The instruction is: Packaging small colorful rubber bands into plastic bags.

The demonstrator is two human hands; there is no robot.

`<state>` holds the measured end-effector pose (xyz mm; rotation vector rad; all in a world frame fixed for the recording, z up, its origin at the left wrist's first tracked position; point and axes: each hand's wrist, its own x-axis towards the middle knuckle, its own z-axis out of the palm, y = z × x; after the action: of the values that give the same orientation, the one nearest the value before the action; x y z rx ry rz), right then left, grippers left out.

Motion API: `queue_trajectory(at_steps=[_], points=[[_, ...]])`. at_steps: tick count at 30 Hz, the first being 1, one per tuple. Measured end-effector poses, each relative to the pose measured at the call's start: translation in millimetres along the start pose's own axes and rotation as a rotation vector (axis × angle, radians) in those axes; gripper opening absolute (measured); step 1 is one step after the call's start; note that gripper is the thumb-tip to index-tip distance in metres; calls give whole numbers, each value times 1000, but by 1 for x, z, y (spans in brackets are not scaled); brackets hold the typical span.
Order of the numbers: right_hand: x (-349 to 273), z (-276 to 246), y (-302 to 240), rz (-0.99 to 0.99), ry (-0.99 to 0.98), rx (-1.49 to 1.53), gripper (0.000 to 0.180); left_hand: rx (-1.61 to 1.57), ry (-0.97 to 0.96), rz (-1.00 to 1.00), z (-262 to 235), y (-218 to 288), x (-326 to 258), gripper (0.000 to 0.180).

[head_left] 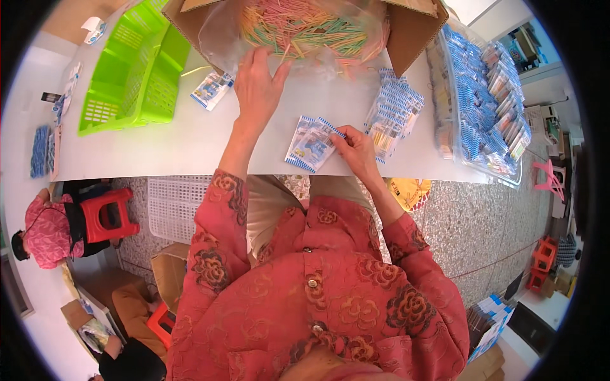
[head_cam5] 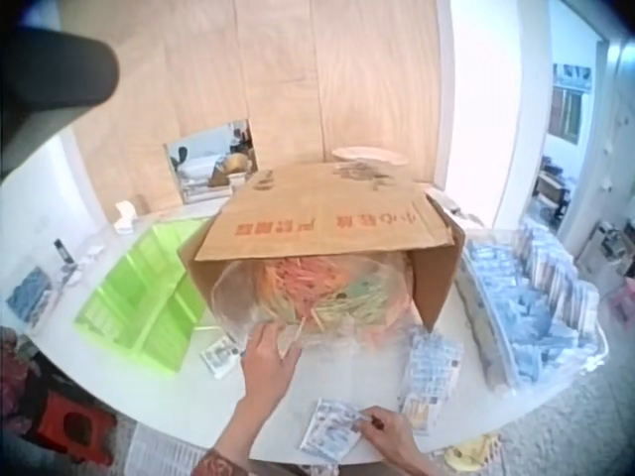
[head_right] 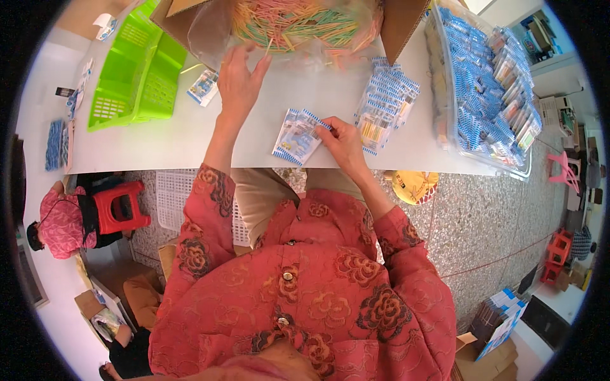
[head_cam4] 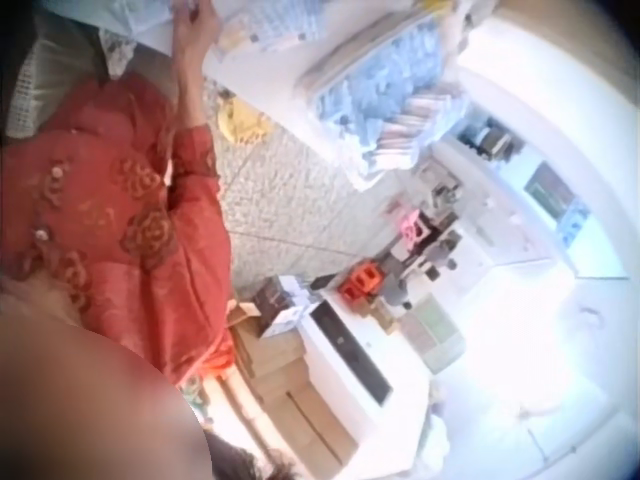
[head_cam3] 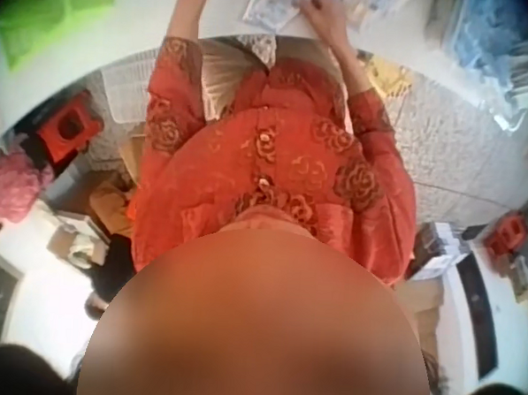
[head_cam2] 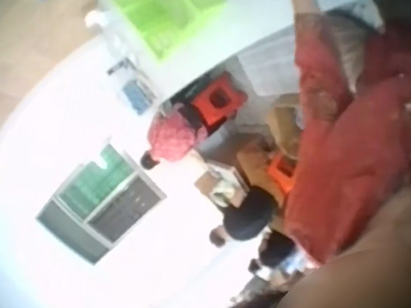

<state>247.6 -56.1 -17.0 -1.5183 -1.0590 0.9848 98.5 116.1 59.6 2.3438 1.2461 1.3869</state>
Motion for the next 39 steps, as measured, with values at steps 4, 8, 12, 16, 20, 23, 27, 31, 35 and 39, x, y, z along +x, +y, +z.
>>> queue_trajectory(at_steps=[4,8,12,16,20,23,27,31,35,39], points=[[3,-10,-4,46,-14,97,17,-103,-112,64,-10,18,-12,18],[5,-16,-25,-37,-91,75,17,-437,-407,-186,-23,20,-65,21],[10,-19,-42,-88,-172,-25,17,-855,-667,-567,-37,24,-96,19],[12,-16,-62,-173,-202,-51,15,-800,-670,-563,-36,19,-114,22],[15,-19,-90,-254,-328,-201,15,-792,-615,-538,-43,25,-117,23],[17,-21,-98,-246,-385,-310,14,-720,-687,-523,-47,27,-120,16],[15,-18,-111,-308,-387,-356,15,-758,-490,-435,-53,44,-114,14],[13,-14,-121,-419,-389,-406,15,-697,-431,-393,-60,50,-112,11],[11,-11,-122,-513,-335,-358,20,-723,-407,-432,-63,51,-113,9],[3,-11,-136,-712,-165,-405,27,-838,-316,-493,-58,51,-117,9]])
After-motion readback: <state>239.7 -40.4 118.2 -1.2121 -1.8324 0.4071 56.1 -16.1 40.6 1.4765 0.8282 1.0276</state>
